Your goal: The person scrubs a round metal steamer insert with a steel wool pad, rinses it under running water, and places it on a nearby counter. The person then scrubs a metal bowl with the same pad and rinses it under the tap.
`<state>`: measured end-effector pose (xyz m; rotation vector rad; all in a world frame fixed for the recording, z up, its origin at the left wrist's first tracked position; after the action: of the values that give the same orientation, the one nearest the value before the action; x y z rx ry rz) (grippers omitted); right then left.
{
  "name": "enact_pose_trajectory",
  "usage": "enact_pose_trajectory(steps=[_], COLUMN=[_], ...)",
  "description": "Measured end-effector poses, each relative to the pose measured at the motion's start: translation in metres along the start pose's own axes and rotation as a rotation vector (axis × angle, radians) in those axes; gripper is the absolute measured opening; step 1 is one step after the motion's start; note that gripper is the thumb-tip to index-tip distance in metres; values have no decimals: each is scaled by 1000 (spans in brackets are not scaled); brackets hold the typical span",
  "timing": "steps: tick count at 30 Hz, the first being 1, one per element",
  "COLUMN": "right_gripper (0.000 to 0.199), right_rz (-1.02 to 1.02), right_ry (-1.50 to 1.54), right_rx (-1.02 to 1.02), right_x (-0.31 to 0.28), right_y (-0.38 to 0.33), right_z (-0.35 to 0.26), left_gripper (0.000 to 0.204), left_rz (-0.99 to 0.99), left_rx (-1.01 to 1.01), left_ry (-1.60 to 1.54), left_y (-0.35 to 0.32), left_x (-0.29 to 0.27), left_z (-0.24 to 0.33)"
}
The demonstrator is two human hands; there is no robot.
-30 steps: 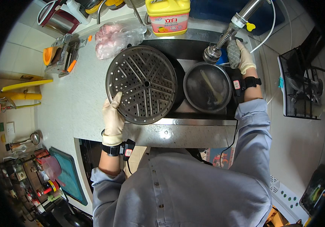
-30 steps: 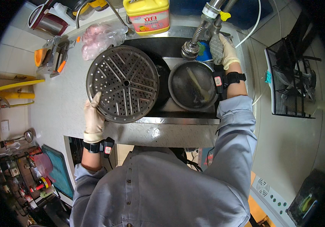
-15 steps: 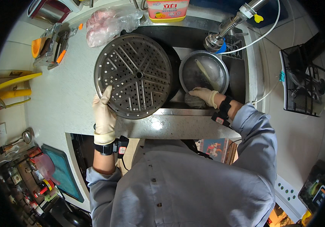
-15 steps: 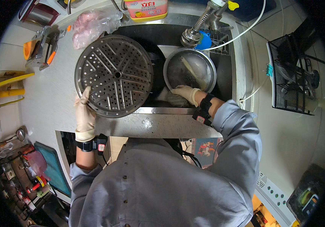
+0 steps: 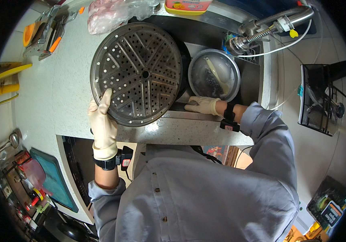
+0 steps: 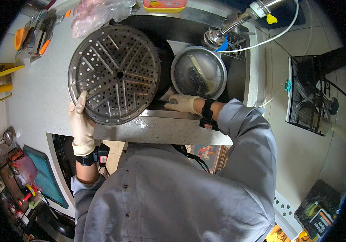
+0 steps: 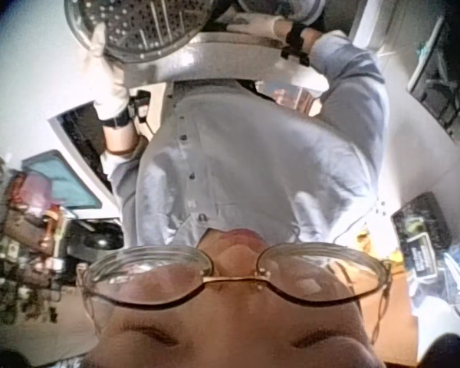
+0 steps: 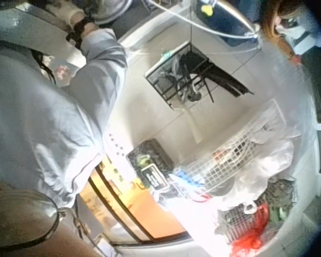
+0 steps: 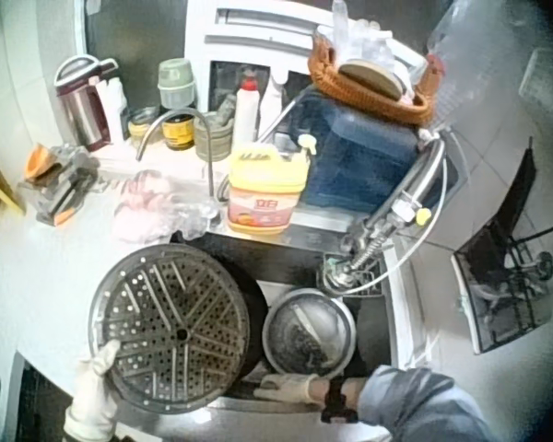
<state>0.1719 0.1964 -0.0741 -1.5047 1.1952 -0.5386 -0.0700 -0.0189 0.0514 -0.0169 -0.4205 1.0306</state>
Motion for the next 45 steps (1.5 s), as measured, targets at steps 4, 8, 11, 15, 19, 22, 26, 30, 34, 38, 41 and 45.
enact_pose_trajectory(steps=[4, 8, 11, 15, 19, 22, 26, 30, 34, 38, 41, 45], right_gripper=[74, 73, 64, 51, 52, 67, 66, 52, 51, 63, 66, 63], right_rz=[121, 195, 228, 248, 104, 106, 216, -53, -93, -36, -2, 94], right_ry=[-33, -47, 14, 56, -9, 316, 221, 410, 467, 369, 66, -62], right_rx=[-14, -27, -50, -69, -129, -71, -108, -43, -96, -171, -67, -122], right_x=[0, 2, 4, 4, 4, -3, -9, 0, 2, 0, 1, -2], right_y=[12, 28, 34, 38, 41, 40, 31, 27, 28, 21, 16, 15], right_z=[0, 4, 4, 2, 4, 22, 51, 68, 59, 40, 32, 22], left_gripper=[28, 27, 25, 24, 25, 26, 27, 27, 26, 25, 25, 25], left_rz=[28, 59, 50, 69, 80, 62, 48, 24, 24, 28, 43, 47], left_rx=[11, -15, -2, -7, 1, 13, 0, -2, 9, 17, 17, 33], left_ry=[-30, -31, -73, -103, -69, -28, 17, -14, -1, -41, -75, -85], left_y=[-1, -4, -4, -3, 1, 3, 2, 1, 0, -5, -9, -11], left_x=[4, 7, 8, 4, 2, 4, 6, 7, 8, 10, 9, 7], left_z=[2, 2, 2, -2, -4, -2, 1, 3, 4, 4, 2, 1])
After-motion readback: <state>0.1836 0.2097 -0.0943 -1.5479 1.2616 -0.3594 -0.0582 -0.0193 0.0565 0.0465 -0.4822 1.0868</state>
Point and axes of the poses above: each hand's wrist, its own y-axis towards the middle knuckle, its own x-axis out of the palm, z = x × y, the point moved 3 cm from there along y, towards the middle knuckle, and after that the axes turned 7 degrees about x, right-handed, at the moved point
